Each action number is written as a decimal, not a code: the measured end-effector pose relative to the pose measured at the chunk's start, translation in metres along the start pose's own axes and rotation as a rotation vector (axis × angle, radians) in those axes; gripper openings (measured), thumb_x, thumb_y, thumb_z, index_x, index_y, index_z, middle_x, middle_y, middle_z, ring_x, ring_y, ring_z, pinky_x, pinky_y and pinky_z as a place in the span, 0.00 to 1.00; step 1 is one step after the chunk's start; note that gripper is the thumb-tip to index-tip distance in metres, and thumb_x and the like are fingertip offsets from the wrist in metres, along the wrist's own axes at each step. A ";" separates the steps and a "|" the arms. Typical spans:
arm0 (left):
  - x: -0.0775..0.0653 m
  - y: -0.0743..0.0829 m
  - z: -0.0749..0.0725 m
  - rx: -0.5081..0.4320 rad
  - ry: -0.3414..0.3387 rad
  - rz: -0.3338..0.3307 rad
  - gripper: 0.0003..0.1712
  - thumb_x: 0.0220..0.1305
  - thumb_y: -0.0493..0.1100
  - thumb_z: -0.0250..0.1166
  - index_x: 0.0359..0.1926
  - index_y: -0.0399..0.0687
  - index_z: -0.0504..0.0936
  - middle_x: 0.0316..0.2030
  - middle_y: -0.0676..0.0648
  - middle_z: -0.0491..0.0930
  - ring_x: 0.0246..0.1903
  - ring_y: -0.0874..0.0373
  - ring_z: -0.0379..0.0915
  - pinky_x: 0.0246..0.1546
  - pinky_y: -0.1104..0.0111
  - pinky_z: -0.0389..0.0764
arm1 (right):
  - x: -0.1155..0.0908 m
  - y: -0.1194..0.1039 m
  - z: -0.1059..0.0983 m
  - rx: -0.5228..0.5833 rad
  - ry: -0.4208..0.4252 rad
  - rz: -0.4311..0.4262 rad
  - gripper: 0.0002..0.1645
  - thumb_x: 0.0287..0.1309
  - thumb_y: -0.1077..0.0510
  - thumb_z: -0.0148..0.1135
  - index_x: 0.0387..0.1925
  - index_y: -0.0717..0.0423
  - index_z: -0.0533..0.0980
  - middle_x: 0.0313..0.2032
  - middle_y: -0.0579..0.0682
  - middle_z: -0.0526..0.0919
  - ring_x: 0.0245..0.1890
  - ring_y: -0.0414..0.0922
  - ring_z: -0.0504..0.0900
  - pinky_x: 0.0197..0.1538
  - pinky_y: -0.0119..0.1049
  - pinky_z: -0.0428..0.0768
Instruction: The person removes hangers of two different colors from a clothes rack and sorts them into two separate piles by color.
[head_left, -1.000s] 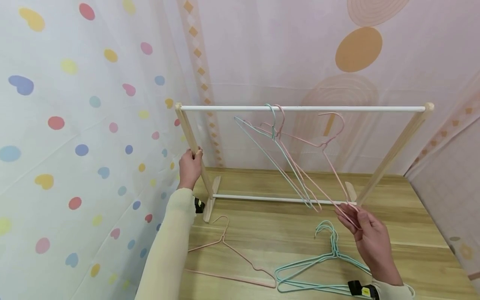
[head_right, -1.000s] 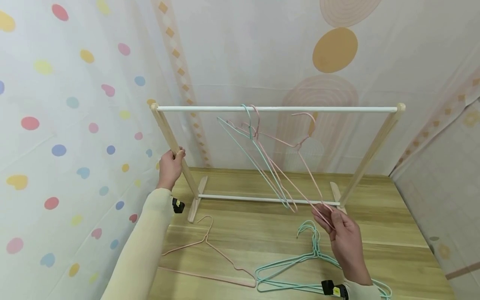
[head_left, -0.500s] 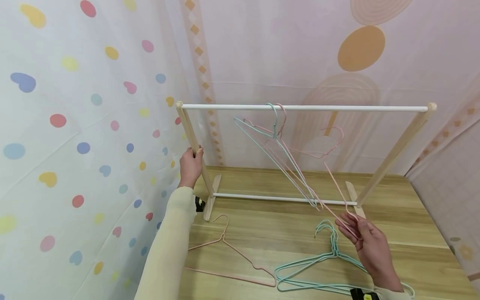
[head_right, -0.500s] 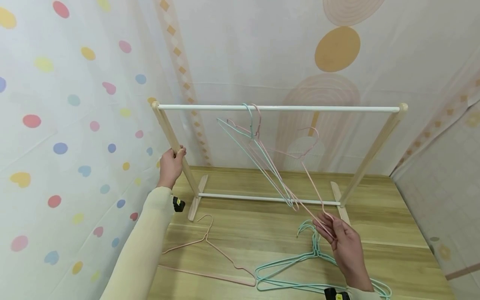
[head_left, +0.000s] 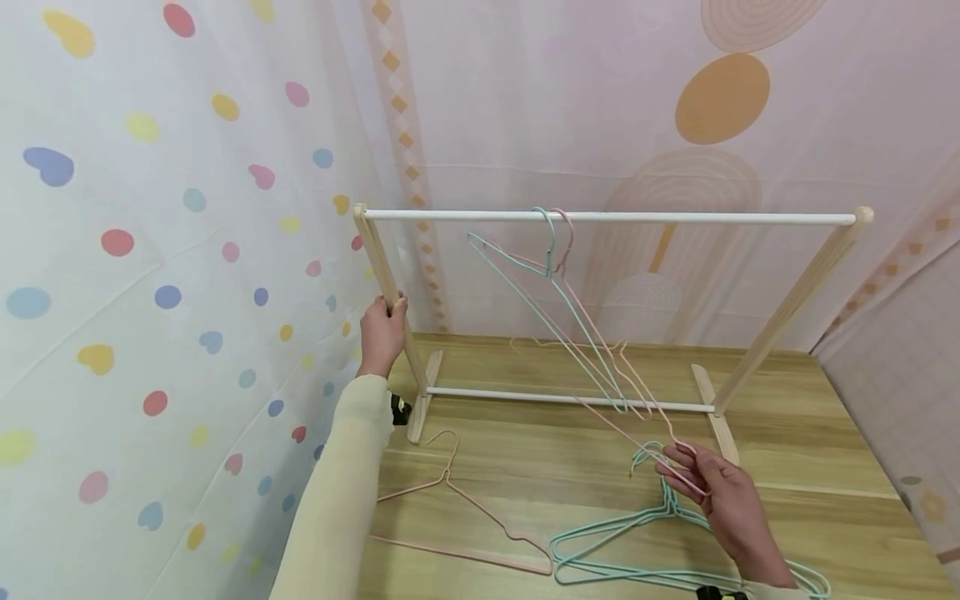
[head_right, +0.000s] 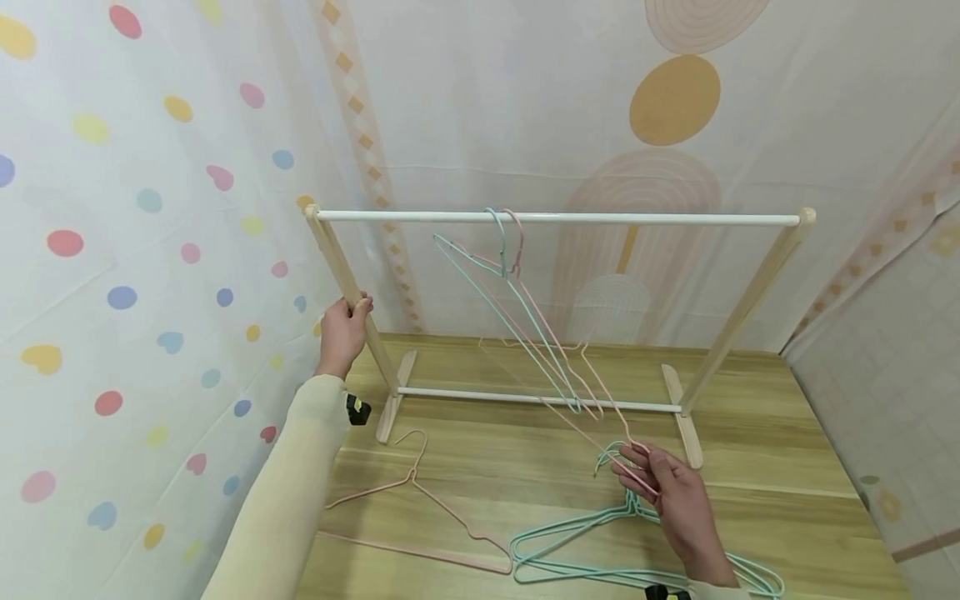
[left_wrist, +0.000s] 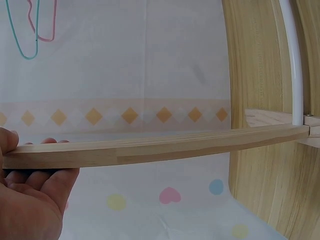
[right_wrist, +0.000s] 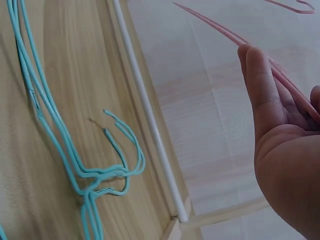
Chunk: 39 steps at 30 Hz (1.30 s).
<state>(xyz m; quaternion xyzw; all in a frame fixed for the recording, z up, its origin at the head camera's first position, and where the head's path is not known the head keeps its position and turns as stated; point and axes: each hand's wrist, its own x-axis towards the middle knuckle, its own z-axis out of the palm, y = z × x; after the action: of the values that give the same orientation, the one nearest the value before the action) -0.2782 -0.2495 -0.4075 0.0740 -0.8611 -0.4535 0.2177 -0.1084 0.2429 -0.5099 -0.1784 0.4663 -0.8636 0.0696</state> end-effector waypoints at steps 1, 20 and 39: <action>0.000 0.000 0.000 0.001 0.000 0.000 0.21 0.75 0.51 0.52 0.53 0.38 0.78 0.31 0.38 0.76 0.25 0.47 0.68 0.26 0.59 0.71 | 0.000 0.001 0.000 -0.004 -0.003 0.011 0.25 0.78 0.63 0.30 0.57 0.63 0.75 0.52 0.60 0.80 0.51 0.57 0.80 0.52 0.45 0.74; 0.001 -0.001 0.002 -0.024 -0.003 0.009 0.22 0.75 0.51 0.52 0.55 0.39 0.78 0.35 0.38 0.78 0.26 0.49 0.67 0.27 0.60 0.70 | 0.000 0.028 0.009 -0.051 -0.101 0.163 0.25 0.78 0.61 0.32 0.60 0.74 0.68 0.52 0.58 0.81 0.49 0.59 0.80 0.51 0.47 0.75; 0.000 -0.002 0.000 -0.006 0.008 0.014 0.19 0.75 0.49 0.52 0.46 0.37 0.78 0.25 0.41 0.70 0.21 0.49 0.62 0.22 0.60 0.67 | 0.011 0.059 0.043 -0.016 -0.305 0.296 0.25 0.79 0.63 0.29 0.59 0.67 0.72 0.52 0.61 0.80 0.48 0.57 0.81 0.50 0.48 0.76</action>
<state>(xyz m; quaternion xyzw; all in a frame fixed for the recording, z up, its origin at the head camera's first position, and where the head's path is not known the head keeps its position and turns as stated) -0.2788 -0.2505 -0.4089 0.0693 -0.8594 -0.4541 0.2244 -0.1049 0.1735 -0.5346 -0.2370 0.4783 -0.8033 0.2640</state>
